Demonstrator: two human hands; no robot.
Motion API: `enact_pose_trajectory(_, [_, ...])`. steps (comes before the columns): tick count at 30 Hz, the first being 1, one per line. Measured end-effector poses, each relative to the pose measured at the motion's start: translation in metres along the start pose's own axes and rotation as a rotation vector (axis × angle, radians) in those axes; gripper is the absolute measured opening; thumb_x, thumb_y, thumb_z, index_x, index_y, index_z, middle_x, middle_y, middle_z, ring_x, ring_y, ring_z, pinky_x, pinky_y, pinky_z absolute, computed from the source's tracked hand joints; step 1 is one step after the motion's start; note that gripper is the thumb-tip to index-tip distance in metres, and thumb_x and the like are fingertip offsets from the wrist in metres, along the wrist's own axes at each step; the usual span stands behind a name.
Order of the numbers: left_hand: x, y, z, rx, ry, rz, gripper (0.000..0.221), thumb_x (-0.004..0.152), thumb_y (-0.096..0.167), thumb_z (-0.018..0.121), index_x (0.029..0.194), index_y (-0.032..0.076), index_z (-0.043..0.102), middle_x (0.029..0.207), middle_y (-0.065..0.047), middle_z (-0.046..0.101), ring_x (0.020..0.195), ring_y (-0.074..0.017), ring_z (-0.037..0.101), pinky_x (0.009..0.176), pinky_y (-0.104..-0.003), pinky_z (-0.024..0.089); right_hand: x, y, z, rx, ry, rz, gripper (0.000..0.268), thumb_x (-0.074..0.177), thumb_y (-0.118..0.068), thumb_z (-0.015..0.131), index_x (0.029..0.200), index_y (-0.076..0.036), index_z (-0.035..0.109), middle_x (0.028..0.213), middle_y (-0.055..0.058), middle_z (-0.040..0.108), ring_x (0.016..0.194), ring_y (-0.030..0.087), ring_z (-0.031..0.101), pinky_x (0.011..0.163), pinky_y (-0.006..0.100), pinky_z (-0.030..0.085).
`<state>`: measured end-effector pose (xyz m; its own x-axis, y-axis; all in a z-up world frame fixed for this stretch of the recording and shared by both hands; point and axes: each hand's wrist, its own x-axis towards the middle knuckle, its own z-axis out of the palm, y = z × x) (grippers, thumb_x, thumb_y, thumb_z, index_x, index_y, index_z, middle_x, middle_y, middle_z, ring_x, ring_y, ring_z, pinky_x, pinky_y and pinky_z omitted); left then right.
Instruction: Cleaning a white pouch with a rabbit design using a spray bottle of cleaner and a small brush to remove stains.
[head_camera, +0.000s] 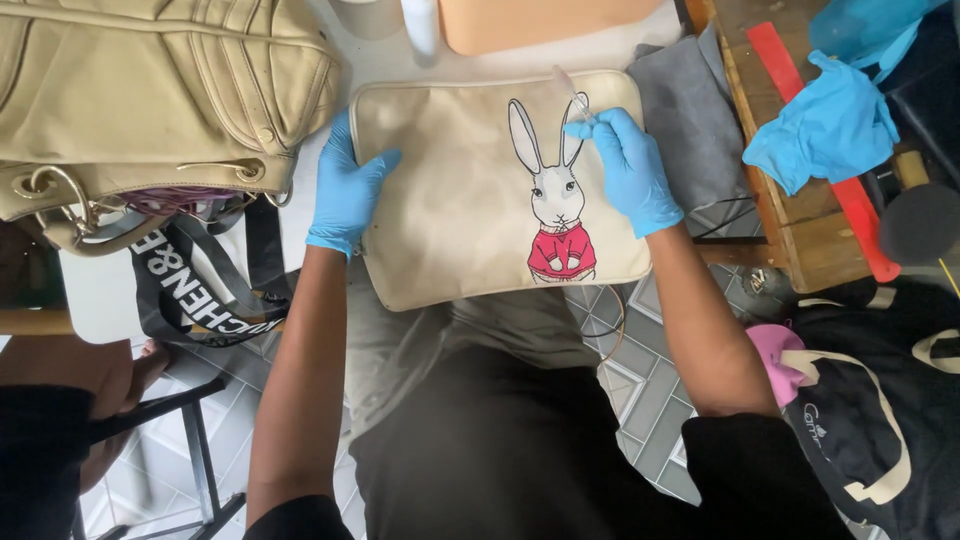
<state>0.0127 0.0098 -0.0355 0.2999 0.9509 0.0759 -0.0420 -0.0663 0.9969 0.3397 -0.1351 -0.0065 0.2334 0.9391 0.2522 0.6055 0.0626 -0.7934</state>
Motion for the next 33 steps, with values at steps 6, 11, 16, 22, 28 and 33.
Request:
enact_pose_trajectory(6, [0.009, -0.014, -0.004, 0.022, 0.023, 0.029, 0.044, 0.093, 0.003, 0.068, 0.135, 0.014, 0.061, 0.119, -0.008, 0.07, 0.108, -0.0224, 0.068, 0.093, -0.044, 0.06, 0.001, 0.007, 0.0, 0.052, 0.018, 0.019, 0.023, 0.114, -0.025, 0.047, 0.108, -0.011, 0.065, 0.111, 0.008, 0.075, 0.111, 0.026, 0.069, 0.104, 0.046, 0.049])
enact_pose_trajectory(11, [0.006, -0.014, -0.008, -0.02, 0.038, 0.032, 0.042, 0.094, 0.004, 0.068, 0.134, 0.015, 0.062, 0.12, -0.008, 0.071, 0.108, -0.0219, 0.069, 0.093, -0.044, 0.06, 0.0, 0.004, 0.001, 0.047, 0.02, 0.033, 0.024, 0.114, -0.026, 0.047, 0.107, -0.012, 0.065, 0.111, 0.007, 0.076, 0.111, 0.026, 0.069, 0.104, 0.045, 0.049])
enact_pose_trajectory(16, [0.008, -0.026, -0.012, -0.069, 0.111, 0.058, 0.042, 0.093, 0.003, 0.07, 0.134, 0.011, 0.064, 0.127, -0.011, 0.07, 0.12, -0.0235, 0.064, 0.105, -0.047, 0.052, 0.003, -0.007, 0.0, 0.021, 0.01, 0.009, 0.023, 0.115, -0.021, 0.047, 0.106, -0.007, 0.063, 0.111, 0.013, 0.075, 0.114, 0.03, 0.069, 0.106, 0.048, 0.049])
enact_pose_trajectory(22, [0.006, -0.048, -0.021, -0.091, 0.024, 0.153, 0.052, 0.097, 0.01, 0.064, 0.147, 0.005, 0.05, 0.149, -0.011, 0.055, 0.141, -0.0236, 0.048, 0.122, -0.04, 0.039, -0.001, -0.01, 0.004, -0.021, -0.007, -0.064, 0.023, 0.114, -0.015, 0.039, 0.106, -0.003, 0.057, 0.114, 0.011, 0.075, 0.117, 0.023, 0.067, 0.103, 0.036, 0.048])
enact_pose_trajectory(28, [0.01, -0.042, -0.016, 0.012, 0.111, 0.208, 0.051, 0.096, 0.01, 0.062, 0.146, 0.004, 0.053, 0.152, -0.012, 0.052, 0.147, -0.0259, 0.041, 0.126, -0.04, 0.027, 0.001, -0.013, 0.004, -0.023, 0.002, -0.079, 0.024, 0.114, -0.015, 0.038, 0.109, -0.001, 0.057, 0.116, 0.012, 0.075, 0.117, 0.024, 0.067, 0.104, 0.037, 0.048])
enact_pose_trajectory(33, [0.008, 0.006, -0.005, 0.145, 0.299, 0.042, 0.035, 0.092, 0.015, 0.076, 0.126, 0.01, 0.071, 0.126, -0.012, 0.071, 0.125, -0.027, 0.062, 0.109, -0.046, 0.048, -0.001, 0.013, 0.006, -0.072, 0.039, -0.079, 0.019, 0.116, -0.017, 0.048, 0.11, -0.007, 0.063, 0.111, 0.013, 0.075, 0.113, 0.032, 0.069, 0.102, 0.049, 0.051])
